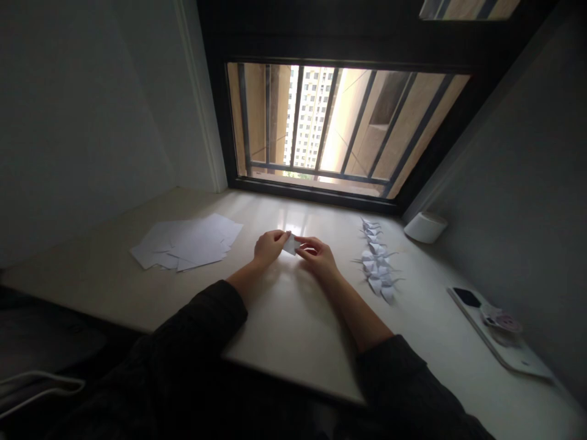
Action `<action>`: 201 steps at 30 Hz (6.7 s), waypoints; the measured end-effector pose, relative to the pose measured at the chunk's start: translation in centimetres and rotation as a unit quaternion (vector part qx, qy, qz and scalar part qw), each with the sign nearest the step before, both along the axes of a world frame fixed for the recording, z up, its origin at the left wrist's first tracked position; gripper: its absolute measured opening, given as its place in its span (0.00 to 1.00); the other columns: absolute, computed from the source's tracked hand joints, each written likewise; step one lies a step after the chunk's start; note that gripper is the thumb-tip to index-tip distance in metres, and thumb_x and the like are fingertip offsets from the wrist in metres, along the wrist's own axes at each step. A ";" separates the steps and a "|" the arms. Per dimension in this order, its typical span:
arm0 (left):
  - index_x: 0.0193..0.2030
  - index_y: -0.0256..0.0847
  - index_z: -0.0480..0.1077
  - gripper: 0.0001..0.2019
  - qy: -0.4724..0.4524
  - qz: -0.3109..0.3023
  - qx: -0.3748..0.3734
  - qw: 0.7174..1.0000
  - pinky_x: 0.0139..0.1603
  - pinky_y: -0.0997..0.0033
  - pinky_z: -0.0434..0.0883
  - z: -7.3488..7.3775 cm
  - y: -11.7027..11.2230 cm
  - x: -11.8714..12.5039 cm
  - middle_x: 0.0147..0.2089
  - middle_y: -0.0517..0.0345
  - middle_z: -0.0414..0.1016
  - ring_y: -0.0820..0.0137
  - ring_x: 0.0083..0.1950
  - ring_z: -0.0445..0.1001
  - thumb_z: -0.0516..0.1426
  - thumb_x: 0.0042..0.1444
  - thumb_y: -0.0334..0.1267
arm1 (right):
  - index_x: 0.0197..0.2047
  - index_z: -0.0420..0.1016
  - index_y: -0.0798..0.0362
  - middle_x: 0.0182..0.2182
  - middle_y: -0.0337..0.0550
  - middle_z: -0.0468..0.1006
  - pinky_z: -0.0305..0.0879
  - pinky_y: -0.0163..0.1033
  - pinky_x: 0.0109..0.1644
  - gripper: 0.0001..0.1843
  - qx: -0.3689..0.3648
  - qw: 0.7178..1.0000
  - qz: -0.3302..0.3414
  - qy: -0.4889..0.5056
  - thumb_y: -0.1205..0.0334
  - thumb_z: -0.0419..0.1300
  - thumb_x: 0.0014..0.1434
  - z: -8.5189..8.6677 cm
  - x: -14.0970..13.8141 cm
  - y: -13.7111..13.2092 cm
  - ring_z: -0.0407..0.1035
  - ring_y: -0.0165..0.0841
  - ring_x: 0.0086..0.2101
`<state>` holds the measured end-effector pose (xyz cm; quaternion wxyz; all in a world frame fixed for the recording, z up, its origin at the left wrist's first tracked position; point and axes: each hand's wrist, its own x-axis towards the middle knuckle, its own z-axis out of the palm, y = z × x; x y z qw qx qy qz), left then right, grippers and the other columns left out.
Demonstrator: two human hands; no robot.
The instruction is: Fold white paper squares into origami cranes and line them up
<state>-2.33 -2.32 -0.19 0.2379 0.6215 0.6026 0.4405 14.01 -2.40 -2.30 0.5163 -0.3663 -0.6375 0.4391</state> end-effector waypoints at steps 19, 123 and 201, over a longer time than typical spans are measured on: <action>0.52 0.39 0.68 0.30 -0.314 -0.145 -0.097 0.933 0.40 0.68 0.70 1.1 -0.1 0.6 0.46 0.46 0.73 0.63 0.46 0.73 0.57 0.48 0.58 | 0.33 0.79 0.49 0.32 0.42 0.77 0.65 0.37 0.32 0.13 0.083 0.979 -0.184 -0.029 0.49 0.61 0.51 1.3 0.2 -1.0 0.70 0.33 0.32; 0.48 0.37 0.67 0.20 -0.126 -0.325 -0.165 0.923 0.29 0.75 0.68 1.4 0.1 -1.1 0.41 0.48 0.75 0.63 0.39 0.77 0.60 0.49 0.41 | 0.38 0.80 0.43 0.29 0.40 0.80 0.67 0.41 0.38 0.10 0.224 0.945 -0.171 -0.168 0.58 0.66 0.50 1.1 1.5 -0.9 0.70 0.35 0.32; 0.51 0.37 0.71 0.23 -0.300 -0.292 -0.061 0.906 0.46 0.64 0.72 1.5 -0.2 0.1 0.48 0.49 0.74 0.66 0.44 0.74 0.61 0.44 0.31 | 0.38 0.80 0.47 0.35 0.43 0.75 0.68 0.38 0.34 0.17 0.102 0.989 -0.105 0.000 0.52 0.68 0.44 1.4 0.7 -0.5 0.69 0.32 0.33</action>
